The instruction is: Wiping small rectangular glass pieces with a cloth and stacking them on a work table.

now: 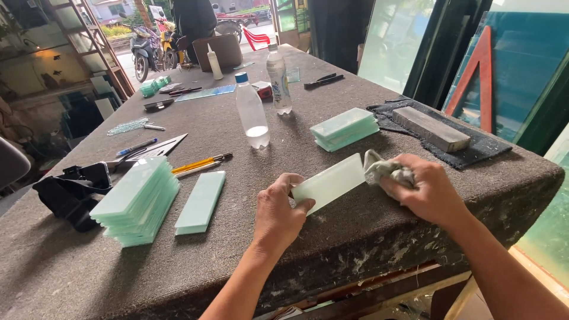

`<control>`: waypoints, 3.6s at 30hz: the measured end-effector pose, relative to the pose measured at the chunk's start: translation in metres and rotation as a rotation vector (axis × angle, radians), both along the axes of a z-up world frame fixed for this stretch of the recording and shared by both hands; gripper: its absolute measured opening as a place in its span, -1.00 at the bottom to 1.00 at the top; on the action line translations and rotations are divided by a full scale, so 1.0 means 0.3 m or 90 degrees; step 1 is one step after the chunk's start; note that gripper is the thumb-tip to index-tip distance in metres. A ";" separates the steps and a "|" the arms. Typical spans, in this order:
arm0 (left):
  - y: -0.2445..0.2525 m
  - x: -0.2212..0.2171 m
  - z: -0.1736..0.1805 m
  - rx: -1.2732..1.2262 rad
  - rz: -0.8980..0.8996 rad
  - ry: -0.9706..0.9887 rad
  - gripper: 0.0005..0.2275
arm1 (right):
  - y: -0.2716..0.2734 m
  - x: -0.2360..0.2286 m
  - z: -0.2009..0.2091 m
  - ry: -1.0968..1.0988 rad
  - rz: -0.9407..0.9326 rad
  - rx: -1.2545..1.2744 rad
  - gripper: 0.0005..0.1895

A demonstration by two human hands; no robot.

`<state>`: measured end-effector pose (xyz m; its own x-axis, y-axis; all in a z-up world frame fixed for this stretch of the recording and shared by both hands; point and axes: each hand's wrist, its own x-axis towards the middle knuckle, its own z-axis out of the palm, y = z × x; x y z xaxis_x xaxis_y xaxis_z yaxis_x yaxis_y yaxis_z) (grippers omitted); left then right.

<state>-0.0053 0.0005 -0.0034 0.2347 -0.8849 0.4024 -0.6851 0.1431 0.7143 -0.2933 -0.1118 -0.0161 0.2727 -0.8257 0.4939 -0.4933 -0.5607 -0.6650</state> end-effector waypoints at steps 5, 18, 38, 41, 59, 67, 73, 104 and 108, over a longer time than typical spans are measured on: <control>-0.016 -0.014 -0.058 0.015 0.070 -0.067 -0.71 | 0.059 0.068 0.061 -0.042 -0.065 -0.096 -0.80; -0.020 -0.002 -0.123 -0.175 0.051 -0.212 -0.82 | 0.004 0.181 0.154 0.311 0.394 -0.384 -0.18; 0.206 0.009 -0.075 -0.254 -0.098 -0.376 -0.43 | 0.055 0.060 0.228 0.033 -0.006 0.037 -0.74; 0.232 0.006 -0.086 -0.276 -0.104 -0.389 -0.55 | 0.125 0.203 0.176 0.081 0.167 -0.073 -0.63; 0.233 0.008 -0.078 -0.268 -0.159 -0.357 -0.62 | 0.032 0.425 0.110 0.392 0.157 0.074 -0.78; 0.245 0.004 -0.090 -0.174 -0.096 -0.382 -0.63 | 0.122 0.536 0.107 0.468 0.157 0.040 -0.71; 0.261 -0.003 -0.094 -0.188 -0.080 -0.362 -0.64 | -0.130 0.522 -0.004 0.450 0.009 -0.063 -0.66; 0.259 -0.014 -0.054 -0.164 -0.113 -0.310 -0.40 | -0.103 0.344 0.120 0.329 -0.154 -0.059 -0.67; 0.244 -0.022 -0.067 -0.149 -0.093 -0.293 -0.49 | 0.003 0.438 0.089 0.335 0.085 -0.011 -0.80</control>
<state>-0.0119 0.0737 -0.0236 -0.1320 -0.7694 0.6250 -0.8810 0.3800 0.2818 -0.1619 -0.1108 0.0105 0.5895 -0.7597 0.2747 -0.6807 -0.6502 -0.3373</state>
